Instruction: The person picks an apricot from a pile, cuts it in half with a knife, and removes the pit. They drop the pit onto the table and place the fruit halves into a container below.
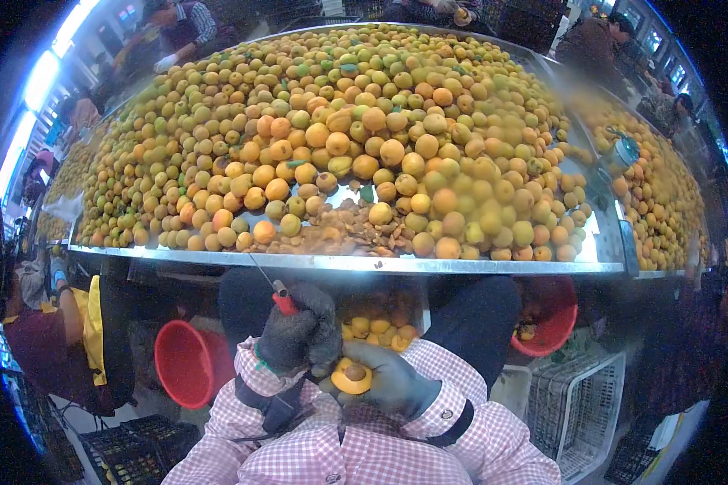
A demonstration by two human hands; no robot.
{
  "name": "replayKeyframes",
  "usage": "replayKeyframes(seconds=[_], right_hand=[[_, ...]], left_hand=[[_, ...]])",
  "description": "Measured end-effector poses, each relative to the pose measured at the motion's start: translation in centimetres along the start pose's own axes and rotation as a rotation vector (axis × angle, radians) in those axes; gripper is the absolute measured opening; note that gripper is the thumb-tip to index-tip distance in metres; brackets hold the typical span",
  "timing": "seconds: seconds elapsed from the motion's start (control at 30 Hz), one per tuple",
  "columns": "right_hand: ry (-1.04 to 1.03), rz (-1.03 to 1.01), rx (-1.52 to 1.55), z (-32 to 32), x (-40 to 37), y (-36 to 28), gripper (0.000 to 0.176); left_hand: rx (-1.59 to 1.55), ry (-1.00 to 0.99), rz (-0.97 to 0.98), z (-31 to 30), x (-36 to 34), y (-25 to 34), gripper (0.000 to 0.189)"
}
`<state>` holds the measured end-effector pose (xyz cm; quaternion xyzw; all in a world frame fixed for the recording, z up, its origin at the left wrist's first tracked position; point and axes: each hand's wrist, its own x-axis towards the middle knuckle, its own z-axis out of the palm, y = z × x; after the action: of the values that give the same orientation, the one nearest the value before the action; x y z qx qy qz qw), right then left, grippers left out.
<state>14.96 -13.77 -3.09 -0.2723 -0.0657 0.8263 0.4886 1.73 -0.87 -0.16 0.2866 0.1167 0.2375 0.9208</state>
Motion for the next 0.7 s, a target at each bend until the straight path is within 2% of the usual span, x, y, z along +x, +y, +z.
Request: replayKeyframes(seconds=[0.07,0.1,0.17,0.2,0.33,0.43,0.5,0.53,0.57,0.6,0.67,0.7], right_hand=[[0.126,-0.038,-0.069,2.0,-0.7,-0.8,0.032],[0.126,-0.039,-0.069,2.4,-0.6,-1.0,0.032],[0.194,-0.101,-0.028,2.9,-0.5,-1.3,0.036],[0.194,-0.101,-0.027,2.7,-0.5,-1.6,0.036],[0.148,-0.077,0.046,2.2,-0.9,-1.7,0.037],[0.060,-0.084,0.121,1.7,-1.1,-1.4,0.035],[0.005,-0.095,0.126,1.8,-1.2,-1.3,0.036],[0.030,-0.158,-0.008,2.2,-1.4,-1.2,0.039],[0.054,-0.218,-0.142,2.7,-1.5,-1.1,0.043],[0.052,-0.216,-0.143,3.4,-1.5,-1.0,0.043],[0.229,-0.232,-0.157,4.6,-1.5,-1.0,0.050],[0.230,-0.228,-0.156,4.9,-1.9,-1.1,0.050]], left_hand=[[0.042,-0.041,0.058,0.2,0.2,0.0,0.027],[0.082,-0.083,0.114,0.4,0.4,0.0,0.027],[0.065,-0.021,0.092,0.7,0.7,-0.4,0.029],[0.048,0.041,0.069,0.9,0.8,-0.5,0.031],[0.013,0.063,0.099,0.8,1.3,-0.7,0.032],[0.101,0.000,0.029,0.4,1.4,-0.5,0.030],[0.309,0.135,0.069,1.5,1.5,-0.1,0.029],[0.310,0.137,0.068,1.3,1.5,-0.2,0.029],[0.211,0.157,0.135,1.0,1.5,-0.5,0.025],[0.112,0.176,0.203,0.9,1.6,-0.6,0.022],[0.023,0.174,0.219,2.0,1.6,-0.5,0.015],[-0.068,0.173,0.231,2.4,1.5,-0.6,0.019]])
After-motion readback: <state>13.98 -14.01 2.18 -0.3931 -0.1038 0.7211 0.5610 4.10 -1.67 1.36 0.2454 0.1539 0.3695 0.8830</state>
